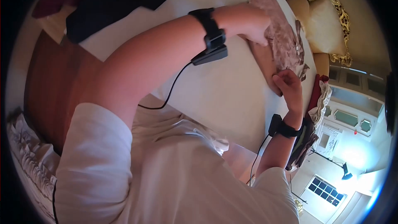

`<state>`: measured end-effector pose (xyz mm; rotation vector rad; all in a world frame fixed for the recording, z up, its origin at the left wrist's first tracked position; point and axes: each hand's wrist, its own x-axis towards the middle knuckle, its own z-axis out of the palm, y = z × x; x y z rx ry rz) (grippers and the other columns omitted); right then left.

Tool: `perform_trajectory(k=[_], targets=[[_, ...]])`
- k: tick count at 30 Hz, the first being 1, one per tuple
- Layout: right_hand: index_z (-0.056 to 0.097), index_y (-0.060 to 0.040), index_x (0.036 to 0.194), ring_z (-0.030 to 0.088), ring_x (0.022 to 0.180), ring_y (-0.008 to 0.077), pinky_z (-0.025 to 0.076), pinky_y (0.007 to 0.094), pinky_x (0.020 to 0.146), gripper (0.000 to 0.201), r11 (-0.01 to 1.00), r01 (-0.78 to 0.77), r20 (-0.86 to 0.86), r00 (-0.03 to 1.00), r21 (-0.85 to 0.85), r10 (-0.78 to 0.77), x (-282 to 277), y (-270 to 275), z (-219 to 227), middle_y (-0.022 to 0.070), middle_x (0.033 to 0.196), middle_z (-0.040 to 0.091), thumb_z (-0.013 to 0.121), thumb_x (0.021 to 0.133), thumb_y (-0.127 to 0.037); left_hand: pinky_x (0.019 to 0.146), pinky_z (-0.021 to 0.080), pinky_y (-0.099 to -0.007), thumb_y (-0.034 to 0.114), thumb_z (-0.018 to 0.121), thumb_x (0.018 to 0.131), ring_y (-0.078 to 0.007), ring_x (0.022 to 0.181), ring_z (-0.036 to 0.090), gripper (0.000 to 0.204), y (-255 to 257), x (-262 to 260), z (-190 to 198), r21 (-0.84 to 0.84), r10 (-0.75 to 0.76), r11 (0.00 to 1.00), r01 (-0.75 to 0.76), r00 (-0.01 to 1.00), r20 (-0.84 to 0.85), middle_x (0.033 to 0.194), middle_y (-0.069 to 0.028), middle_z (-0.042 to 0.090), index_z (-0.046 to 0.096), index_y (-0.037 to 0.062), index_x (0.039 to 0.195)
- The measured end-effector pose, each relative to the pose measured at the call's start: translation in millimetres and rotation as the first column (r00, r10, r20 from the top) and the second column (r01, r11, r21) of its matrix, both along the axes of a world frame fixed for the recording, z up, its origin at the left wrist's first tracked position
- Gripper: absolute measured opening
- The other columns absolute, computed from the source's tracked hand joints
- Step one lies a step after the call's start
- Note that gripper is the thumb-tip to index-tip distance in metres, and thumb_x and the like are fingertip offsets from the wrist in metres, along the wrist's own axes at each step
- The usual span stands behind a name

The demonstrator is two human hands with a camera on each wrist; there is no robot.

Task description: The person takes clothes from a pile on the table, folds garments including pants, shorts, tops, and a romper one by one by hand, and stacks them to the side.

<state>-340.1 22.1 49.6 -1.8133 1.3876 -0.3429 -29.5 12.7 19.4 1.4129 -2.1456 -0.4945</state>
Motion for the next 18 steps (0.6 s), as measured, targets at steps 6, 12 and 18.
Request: perform_trajectory(k=[6,12,18], targets=[[0.058,-0.006,0.088,0.055,0.058,0.0041,0.04,0.0222,0.051,0.024,0.983,-0.082,0.007,0.997,0.162,0.082,9,6,17,-0.0021,0.069,0.062,0.082,0.086,-0.007,0.089,0.051,-0.0424,0.035,0.089,0.068,-0.0307,0.109,0.061,0.034,12,2,1,-0.141,0.094,0.987,-0.075,0.987,0.133,0.099,-0.0089,0.069,0.07,0.0115,0.084],[0.058,-0.006,0.083,0.056,0.06,0.007,0.043,0.0245,0.052,0.027,0.966,-0.102,-0.073,0.99,0.238,0.122,12,-1,23,-0.0014,0.067,0.061,0.085,0.08,-0.009,0.083,0.051,-0.0424,0.029,0.088,0.068,-0.0297,0.102,0.063,0.029,18,-1,17,-0.052,0.034,0.998,-0.028,0.99,0.135,0.093,-0.0083,0.068,0.067,0.0111,0.078],[0.061,-0.0047,0.08,0.061,0.072,0.017,0.049,0.0326,0.065,0.032,0.95,-0.299,-0.316,0.896,0.092,0.313,5,-1,28,0.004,0.074,0.063,0.087,0.069,-0.021,0.072,0.052,-0.0424,0.027,0.088,0.069,-0.0304,0.082,0.067,0.029,24,7,22,0.016,-0.059,0.998,0.057,0.988,0.145,0.077,-0.0089,0.067,0.065,0.0087,0.068]])
